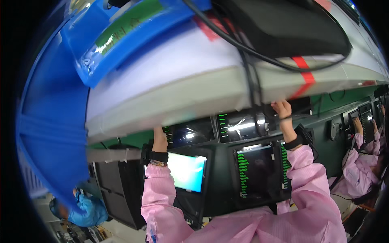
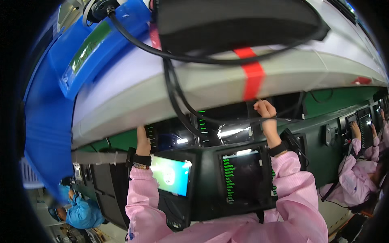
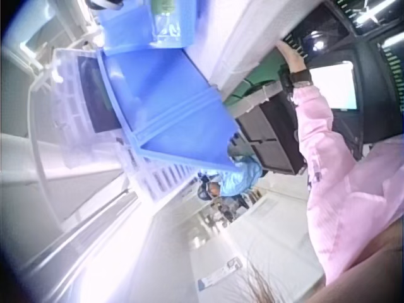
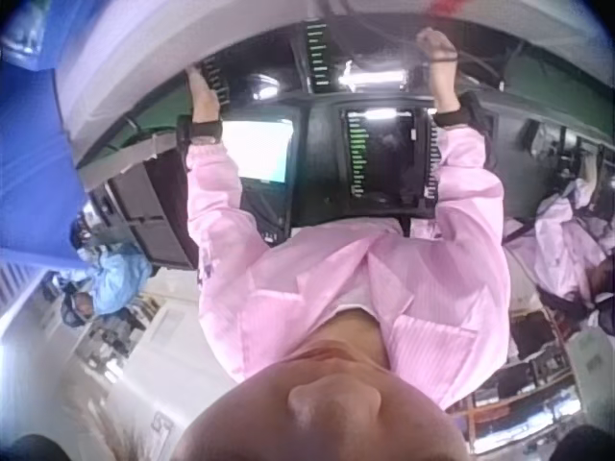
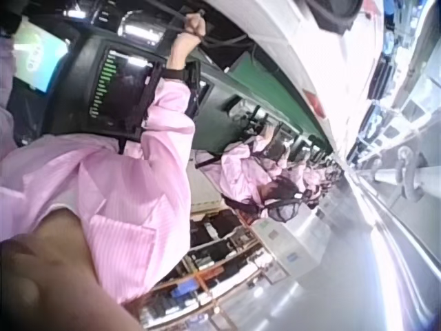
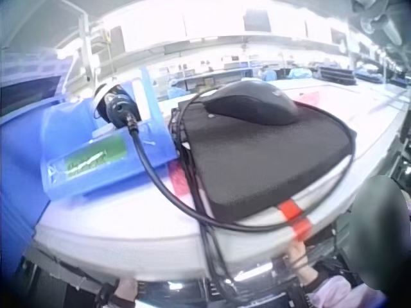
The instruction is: Testing and inspecting multiple electronic screen displays on an industrial assembly line.
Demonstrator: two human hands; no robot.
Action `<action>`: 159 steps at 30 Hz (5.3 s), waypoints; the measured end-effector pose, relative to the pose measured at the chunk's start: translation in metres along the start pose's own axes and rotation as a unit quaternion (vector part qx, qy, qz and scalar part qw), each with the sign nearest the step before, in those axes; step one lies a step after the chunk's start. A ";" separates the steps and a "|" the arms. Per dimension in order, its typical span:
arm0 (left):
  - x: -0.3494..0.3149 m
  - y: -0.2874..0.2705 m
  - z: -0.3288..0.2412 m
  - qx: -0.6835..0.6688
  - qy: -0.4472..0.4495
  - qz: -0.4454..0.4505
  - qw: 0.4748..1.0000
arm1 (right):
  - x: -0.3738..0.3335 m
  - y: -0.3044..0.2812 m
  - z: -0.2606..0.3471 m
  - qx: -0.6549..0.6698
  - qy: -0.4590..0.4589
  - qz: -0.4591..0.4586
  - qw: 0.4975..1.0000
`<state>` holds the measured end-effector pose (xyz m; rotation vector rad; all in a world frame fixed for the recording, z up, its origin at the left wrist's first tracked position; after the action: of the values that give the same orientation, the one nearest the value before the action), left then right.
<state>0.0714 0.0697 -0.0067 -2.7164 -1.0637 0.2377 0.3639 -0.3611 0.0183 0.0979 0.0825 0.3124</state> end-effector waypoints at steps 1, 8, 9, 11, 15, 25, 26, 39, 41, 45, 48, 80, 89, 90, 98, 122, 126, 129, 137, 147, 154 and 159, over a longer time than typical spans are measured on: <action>-0.038 0.038 -0.060 -0.097 -0.120 -0.027 0.988 | -0.015 -0.018 0.004 0.024 0.002 -0.016 1.000; -0.197 0.119 -0.067 -0.202 -0.235 -0.117 0.943 | -0.126 -0.153 0.029 -0.010 0.059 -0.027 0.998; -0.223 0.135 -0.057 -0.225 -0.250 -0.115 0.935 | -0.141 -0.173 0.029 -0.015 0.065 -0.024 0.997; -0.270 0.162 -0.050 -0.228 -0.265 -0.130 0.928 | -0.171 -0.221 0.026 -0.037 0.084 -0.056 0.994; -0.353 0.224 -0.023 -0.276 -0.329 -0.095 0.898 | -0.223 -0.293 -0.006 -0.073 0.104 -0.065 0.990; -0.420 0.229 0.071 -0.142 -0.304 -0.081 0.938 | -0.281 -0.351 -0.062 -0.063 0.088 -0.144 0.984; -0.420 0.229 0.066 -0.139 -0.307 -0.078 0.938 | -0.288 -0.355 -0.056 -0.028 0.053 -0.181 0.982; -0.336 0.199 -0.073 0.076 -0.001 0.028 0.997 | -0.487 -0.301 -0.081 0.003 0.106 -0.351 0.930; -0.323 0.224 -0.090 0.065 0.065 0.059 0.994 | -0.497 -0.262 -0.095 0.054 0.142 -0.287 0.946; -0.323 0.264 -0.112 -0.040 0.156 0.079 0.984 | -0.492 -0.196 -0.123 0.073 0.181 -0.169 0.966; -0.348 0.283 -0.124 -0.014 0.215 0.131 0.968 | -0.479 -0.171 -0.142 0.087 0.174 -0.128 0.973; -0.248 0.343 -0.078 0.362 0.242 0.183 0.881 | -0.498 -0.163 -0.152 0.146 -0.098 -0.087 0.980; -0.288 0.329 -0.093 0.355 0.265 0.183 0.878 | -0.494 -0.159 -0.135 0.133 -0.100 -0.109 0.980; -0.291 0.328 -0.095 0.347 0.268 0.185 0.879 | -0.494 -0.160 -0.138 0.149 -0.093 -0.120 0.977; -0.341 0.329 -0.117 0.306 0.305 0.191 0.881 | -0.492 -0.166 -0.137 0.120 -0.092 -0.121 0.981; -0.536 0.371 -0.059 0.343 0.458 0.246 0.783 | -0.460 -0.204 -0.149 0.103 -0.046 -0.070 0.991; -0.535 0.373 -0.055 0.339 0.467 0.229 0.784 | -0.452 -0.261 -0.139 0.061 -0.092 -0.175 0.978; -0.534 0.375 -0.060 0.341 0.462 0.210 0.791 | -0.447 -0.291 -0.127 0.068 -0.134 -0.227 0.962; -0.532 0.388 -0.069 0.387 0.462 0.174 0.779 | -0.423 -0.320 -0.122 0.170 -0.202 -0.239 0.935; -0.531 0.395 -0.073 0.422 0.448 0.174 0.769 | -0.421 -0.336 -0.124 0.171 -0.199 -0.268 0.927; -0.528 0.396 -0.074 0.426 0.448 0.172 0.767 | -0.414 -0.328 -0.115 0.197 -0.204 -0.219 0.934; -0.529 0.396 -0.075 0.423 0.446 0.169 0.770 | -0.422 -0.336 -0.116 0.190 -0.216 -0.252 0.924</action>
<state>-0.0384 -0.5856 0.0019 -1.7536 -0.0932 -0.4101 0.0542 -0.8005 -0.1054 0.5191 -0.2700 -0.2510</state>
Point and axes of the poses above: each hand's wrist, its own x-axis towards the middle knuckle, its own y-axis out of the palm, z = x × y, the point moved 10 cm from there along x, towards the middle knuckle, and after that the axes turned 1 degree about z, right-handed, at the moved point
